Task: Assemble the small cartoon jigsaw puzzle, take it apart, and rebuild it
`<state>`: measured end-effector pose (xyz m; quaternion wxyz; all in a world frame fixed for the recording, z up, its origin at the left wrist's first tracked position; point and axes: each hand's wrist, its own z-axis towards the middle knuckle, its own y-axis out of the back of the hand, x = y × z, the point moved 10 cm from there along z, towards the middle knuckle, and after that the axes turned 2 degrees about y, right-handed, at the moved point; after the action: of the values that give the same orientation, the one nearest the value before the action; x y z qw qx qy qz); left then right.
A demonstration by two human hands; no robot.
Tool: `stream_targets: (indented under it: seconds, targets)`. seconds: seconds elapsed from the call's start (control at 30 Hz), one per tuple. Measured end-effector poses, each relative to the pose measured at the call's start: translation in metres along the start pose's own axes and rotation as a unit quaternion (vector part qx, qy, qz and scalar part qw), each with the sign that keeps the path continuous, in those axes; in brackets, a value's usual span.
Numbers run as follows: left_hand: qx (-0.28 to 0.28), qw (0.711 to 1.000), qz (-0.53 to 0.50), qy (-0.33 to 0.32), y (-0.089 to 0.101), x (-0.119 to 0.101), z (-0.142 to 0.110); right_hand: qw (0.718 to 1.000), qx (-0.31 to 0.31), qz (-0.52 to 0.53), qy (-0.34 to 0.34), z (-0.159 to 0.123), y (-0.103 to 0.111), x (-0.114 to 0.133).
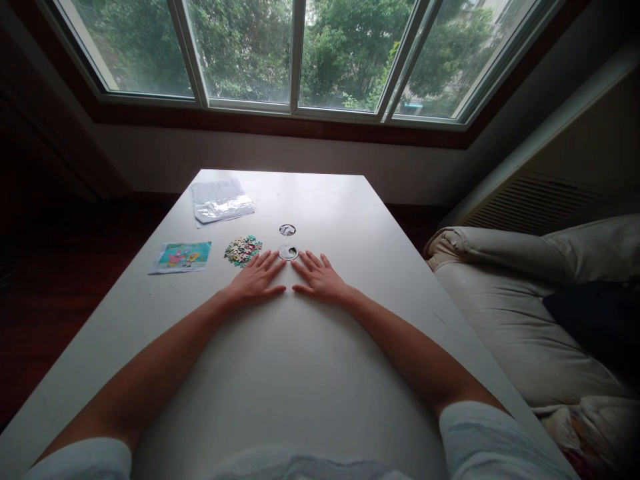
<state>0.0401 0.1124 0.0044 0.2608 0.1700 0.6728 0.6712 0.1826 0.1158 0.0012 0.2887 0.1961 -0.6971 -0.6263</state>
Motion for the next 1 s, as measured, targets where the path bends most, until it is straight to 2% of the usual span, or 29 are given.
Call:
stream_targets:
  seconds: [0.27, 1.0]
  targets:
    - [-0.011, 1.000, 0.000, 0.005, 0.0027, 0.0011, 0.0007, 1.000, -0.004, -0.008, -0.015, -0.0004, 0.0077, -0.0020]
    - [-0.009, 1.000, -0.001, 0.004, 0.0023, 0.0020, 0.0017, 1.000, -0.020, -0.017, -0.016, 0.0006, 0.0060, -0.0067]
